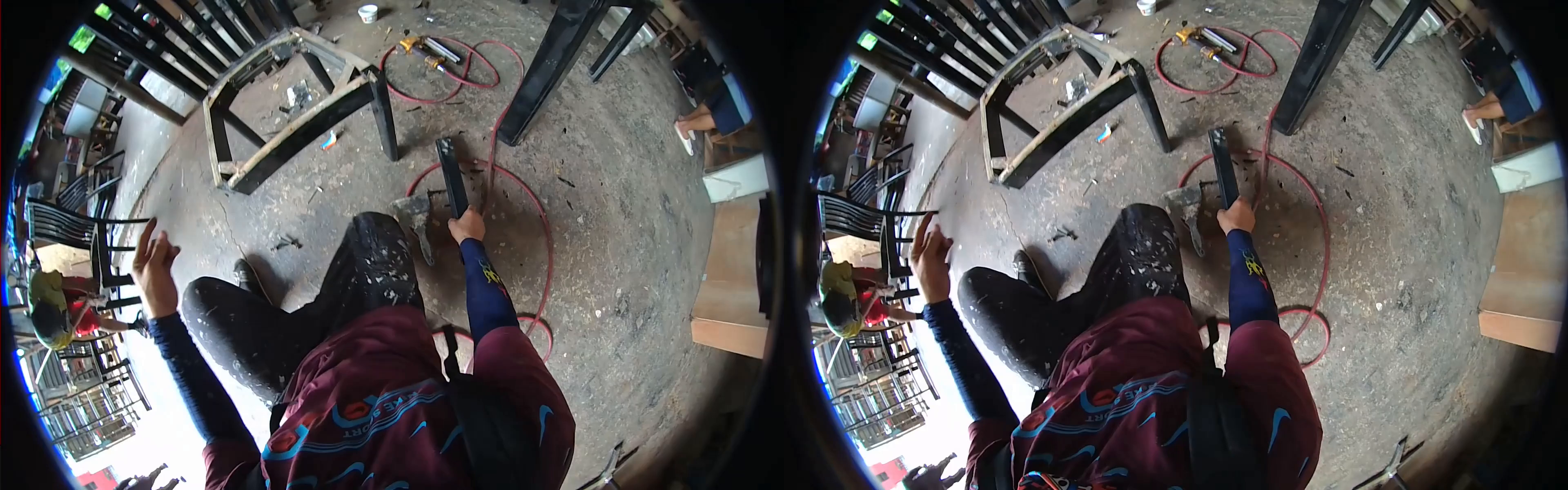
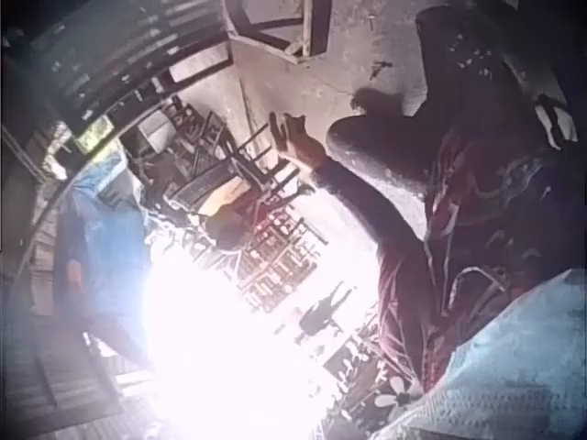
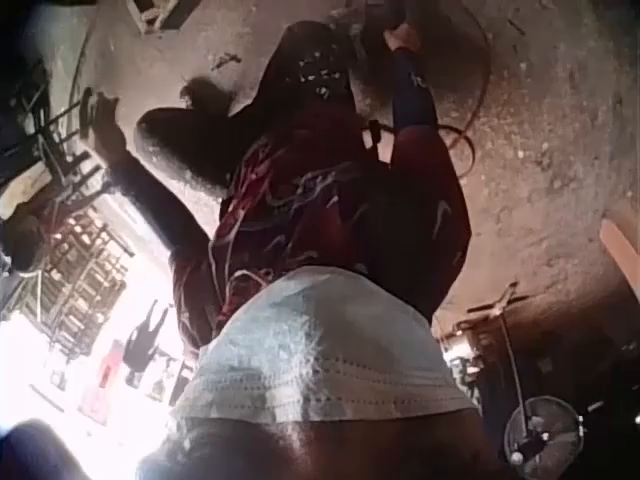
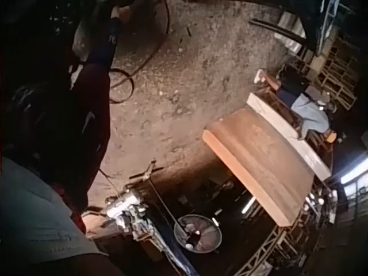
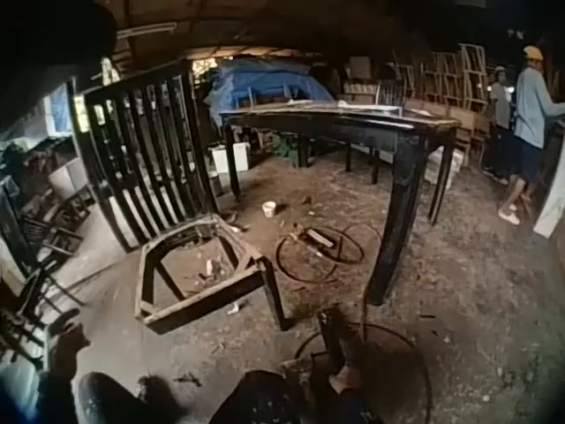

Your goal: Repairing a wooden chair frame by applying glue and securing it with a pneumatic nail gun.

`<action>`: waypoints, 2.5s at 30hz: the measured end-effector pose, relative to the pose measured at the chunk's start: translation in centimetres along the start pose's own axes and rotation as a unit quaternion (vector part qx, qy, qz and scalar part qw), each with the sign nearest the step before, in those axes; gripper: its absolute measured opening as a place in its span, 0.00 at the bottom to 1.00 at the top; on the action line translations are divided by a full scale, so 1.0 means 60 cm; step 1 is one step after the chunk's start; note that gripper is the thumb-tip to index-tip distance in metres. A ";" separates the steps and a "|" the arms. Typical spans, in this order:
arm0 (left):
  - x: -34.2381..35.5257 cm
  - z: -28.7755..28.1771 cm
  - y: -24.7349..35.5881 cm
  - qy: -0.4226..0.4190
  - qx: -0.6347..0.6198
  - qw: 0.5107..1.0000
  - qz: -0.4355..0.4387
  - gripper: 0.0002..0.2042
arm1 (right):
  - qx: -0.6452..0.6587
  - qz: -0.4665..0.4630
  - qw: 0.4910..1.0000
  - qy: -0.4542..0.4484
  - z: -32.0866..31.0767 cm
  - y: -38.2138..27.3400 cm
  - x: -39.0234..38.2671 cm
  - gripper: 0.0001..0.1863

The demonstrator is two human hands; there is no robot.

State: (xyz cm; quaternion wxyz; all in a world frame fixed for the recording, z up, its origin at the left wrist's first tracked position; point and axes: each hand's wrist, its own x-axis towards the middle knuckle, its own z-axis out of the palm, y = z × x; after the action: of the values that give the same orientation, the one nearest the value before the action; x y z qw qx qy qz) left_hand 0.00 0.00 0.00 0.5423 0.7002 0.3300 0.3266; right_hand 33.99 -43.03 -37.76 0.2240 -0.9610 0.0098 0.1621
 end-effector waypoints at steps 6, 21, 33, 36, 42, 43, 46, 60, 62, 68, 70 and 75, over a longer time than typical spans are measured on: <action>0.084 -0.042 0.059 0.006 0.019 0.995 0.101 0.22 | -0.012 0.012 1.000 -0.024 -0.006 0.016 0.011 0.33; 0.152 -0.364 -0.537 0.085 0.458 0.830 -0.307 0.20 | -0.125 -0.258 0.947 0.145 -0.030 -0.457 0.608 0.25; 0.090 -0.367 -0.461 0.090 0.473 0.729 -0.486 0.21 | -0.308 -0.131 0.940 0.065 0.066 -0.595 0.926 0.42; 0.082 -0.365 -0.445 0.076 0.486 0.716 -0.496 0.22 | -0.312 -0.131 0.935 0.108 0.098 -0.587 0.933 0.26; 0.045 -0.404 -0.432 0.031 0.516 0.711 -0.476 0.23 | -0.184 -0.091 0.979 -0.016 0.056 -0.563 0.808 0.18; 0.030 -0.415 -0.431 0.012 0.526 0.712 -0.464 0.23 | -0.172 -0.060 0.981 -0.065 0.026 -0.559 0.780 0.19; 0.005 -0.444 -0.431 -0.072 0.591 0.714 -0.369 0.23 | -0.142 -0.109 0.983 -0.035 -0.063 -0.526 0.656 0.17; 0.628 -0.026 -0.250 -0.042 0.081 0.995 -0.033 0.35 | 0.466 -0.339 0.806 -0.135 -0.472 -0.287 0.040 0.12; 0.659 0.023 -0.186 -0.016 0.043 0.999 -0.003 0.40 | 0.355 -0.270 0.883 -0.143 -0.486 -0.253 -0.065 0.18; 0.722 0.081 -0.136 0.058 -0.131 0.981 0.129 0.48 | -0.162 -0.586 0.794 -0.022 -0.240 -0.247 -0.141 0.23; 0.736 0.087 -0.142 0.045 -0.163 0.977 0.132 0.49 | 0.126 -0.257 0.925 -0.250 -0.116 -0.296 -0.119 0.19; 0.767 0.126 -0.144 -0.025 -0.223 0.950 0.219 0.33 | 0.112 -0.438 0.881 -0.138 0.079 -0.519 -0.039 0.22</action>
State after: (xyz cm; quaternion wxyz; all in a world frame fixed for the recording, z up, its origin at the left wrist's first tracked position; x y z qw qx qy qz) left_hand 31.41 35.14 -5.34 0.6081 0.6241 0.0739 0.4850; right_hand 33.18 -13.07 -27.75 0.3776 -0.8037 -0.4247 0.1762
